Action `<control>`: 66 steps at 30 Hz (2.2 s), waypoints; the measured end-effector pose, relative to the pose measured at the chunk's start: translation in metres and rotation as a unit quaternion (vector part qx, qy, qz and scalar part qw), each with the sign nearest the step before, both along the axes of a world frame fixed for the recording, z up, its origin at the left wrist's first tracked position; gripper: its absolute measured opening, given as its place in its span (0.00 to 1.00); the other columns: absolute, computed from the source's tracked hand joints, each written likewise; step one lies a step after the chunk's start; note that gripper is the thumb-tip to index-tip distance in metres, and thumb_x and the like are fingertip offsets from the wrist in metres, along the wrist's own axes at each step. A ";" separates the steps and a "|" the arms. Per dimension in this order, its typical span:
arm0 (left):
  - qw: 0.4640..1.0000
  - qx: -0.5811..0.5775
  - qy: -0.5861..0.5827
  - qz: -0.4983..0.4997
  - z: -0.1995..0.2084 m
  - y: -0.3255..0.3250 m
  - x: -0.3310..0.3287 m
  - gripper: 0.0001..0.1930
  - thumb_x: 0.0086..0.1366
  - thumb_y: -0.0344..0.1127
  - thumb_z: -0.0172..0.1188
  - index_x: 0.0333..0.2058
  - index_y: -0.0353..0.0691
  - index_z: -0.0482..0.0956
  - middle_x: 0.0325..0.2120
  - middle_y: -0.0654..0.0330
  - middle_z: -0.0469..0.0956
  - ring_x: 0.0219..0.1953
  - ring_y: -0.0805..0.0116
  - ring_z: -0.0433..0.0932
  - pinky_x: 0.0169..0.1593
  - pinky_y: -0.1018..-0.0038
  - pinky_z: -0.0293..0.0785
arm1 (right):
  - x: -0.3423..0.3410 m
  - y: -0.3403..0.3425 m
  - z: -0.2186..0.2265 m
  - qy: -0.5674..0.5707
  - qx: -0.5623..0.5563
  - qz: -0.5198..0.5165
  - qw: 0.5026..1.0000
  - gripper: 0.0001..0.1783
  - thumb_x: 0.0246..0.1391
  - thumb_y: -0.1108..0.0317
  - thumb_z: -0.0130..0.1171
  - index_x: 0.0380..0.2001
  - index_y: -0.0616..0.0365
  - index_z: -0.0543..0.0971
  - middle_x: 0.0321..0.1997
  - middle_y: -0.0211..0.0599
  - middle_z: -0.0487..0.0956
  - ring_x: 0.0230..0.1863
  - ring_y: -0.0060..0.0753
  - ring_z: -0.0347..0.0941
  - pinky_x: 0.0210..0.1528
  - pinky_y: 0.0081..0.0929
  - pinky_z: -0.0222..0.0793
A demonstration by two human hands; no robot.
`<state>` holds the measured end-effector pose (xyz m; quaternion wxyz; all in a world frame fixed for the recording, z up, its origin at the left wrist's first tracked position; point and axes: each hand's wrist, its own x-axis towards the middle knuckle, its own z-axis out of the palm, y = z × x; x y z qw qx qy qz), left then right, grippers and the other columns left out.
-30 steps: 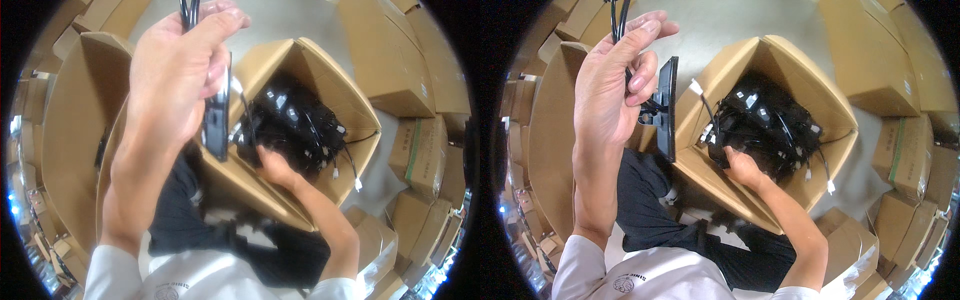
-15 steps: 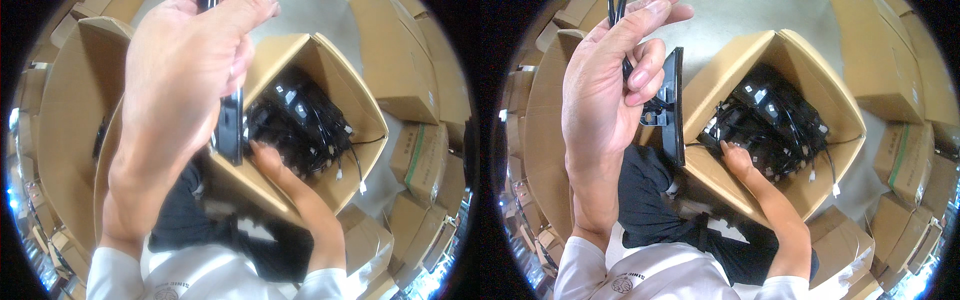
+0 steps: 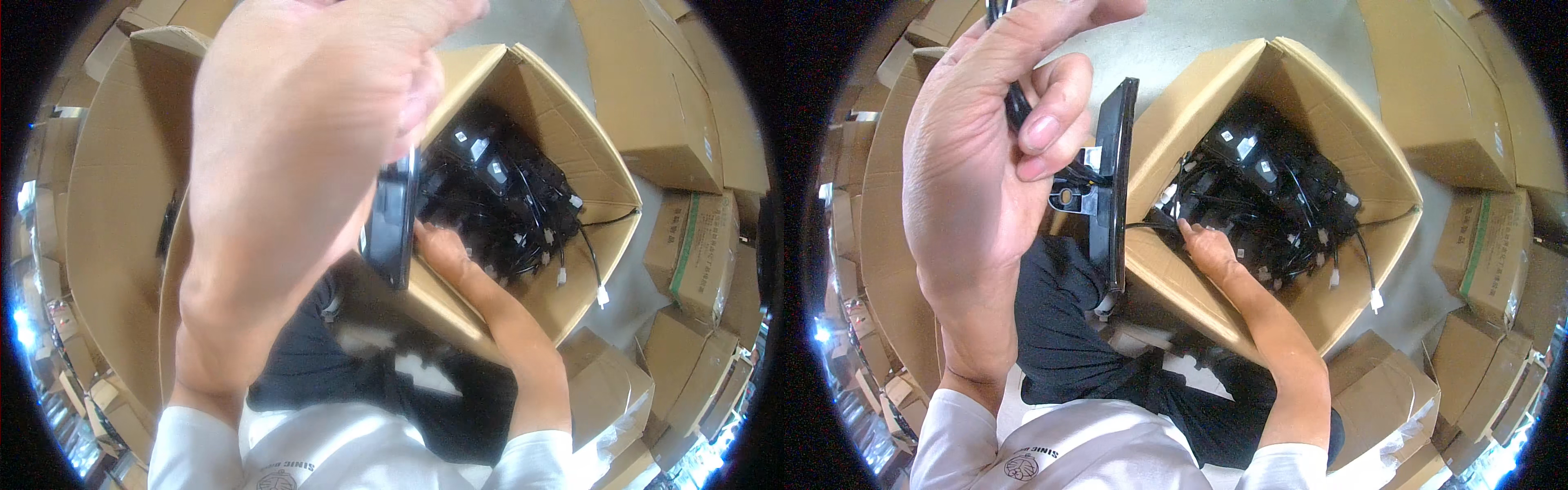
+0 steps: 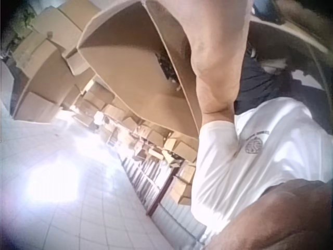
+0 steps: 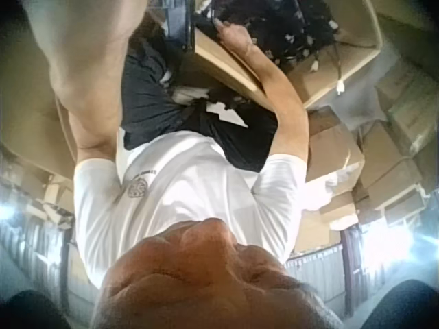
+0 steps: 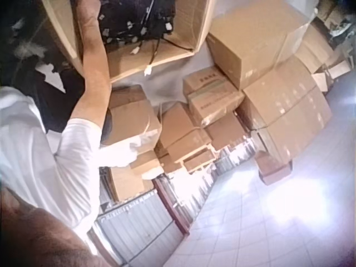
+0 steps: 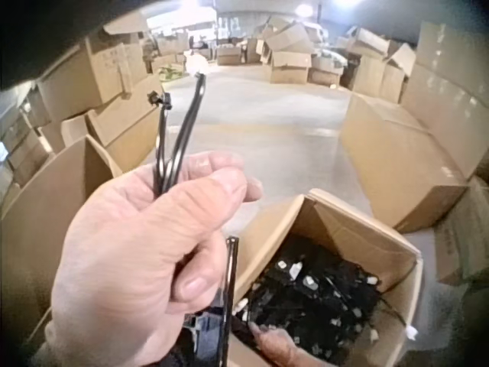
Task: The person takes electronic devices out of a large cardboard box and packs them into a smaller cardboard box by hand.
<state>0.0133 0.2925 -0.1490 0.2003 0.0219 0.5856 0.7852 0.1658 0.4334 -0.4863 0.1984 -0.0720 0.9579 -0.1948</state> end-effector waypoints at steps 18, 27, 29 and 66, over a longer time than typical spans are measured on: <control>0.999 0.014 0.039 -0.007 -0.003 0.015 -0.007 0.10 0.71 0.31 0.59 0.45 0.30 0.76 0.32 0.58 0.75 0.16 0.85 0.62 0.17 0.87 0.54 | -0.002 0.003 -0.002 0.004 -0.020 0.004 1.000 0.22 0.59 0.64 0.55 0.54 0.62 0.72 0.40 0.48 0.80 0.45 0.49 0.81 0.44 0.43 0.78; 0.998 0.029 0.051 0.004 -0.006 0.000 -0.009 0.10 0.70 0.31 0.59 0.46 0.31 0.77 0.35 0.56 0.76 0.16 0.86 0.62 0.17 0.87 0.53 | 0.002 0.018 0.022 0.103 -0.062 0.101 0.988 0.08 0.54 0.64 0.59 0.31 0.57 0.78 0.36 0.44 0.79 0.43 0.47 0.79 0.44 0.42 0.77; 0.998 0.032 0.055 0.005 -0.007 0.002 -0.009 0.11 0.70 0.31 0.59 0.46 0.31 0.77 0.35 0.55 0.76 0.17 0.86 0.62 0.17 0.87 0.53 | 0.001 0.008 0.015 0.097 -0.042 0.093 0.990 0.06 0.54 0.66 0.58 0.31 0.57 0.78 0.36 0.43 0.79 0.43 0.46 0.79 0.44 0.41 0.77; 0.994 0.068 0.067 -0.050 -0.003 0.035 0.004 0.11 0.69 0.31 0.61 0.46 0.32 0.77 0.43 0.50 0.80 0.18 0.86 0.63 0.17 0.88 0.54 | -0.028 0.046 0.085 -0.087 -0.142 -0.085 0.982 0.17 0.56 0.65 0.60 0.49 0.55 0.83 0.46 0.51 0.84 0.47 0.52 0.82 0.53 0.43 0.77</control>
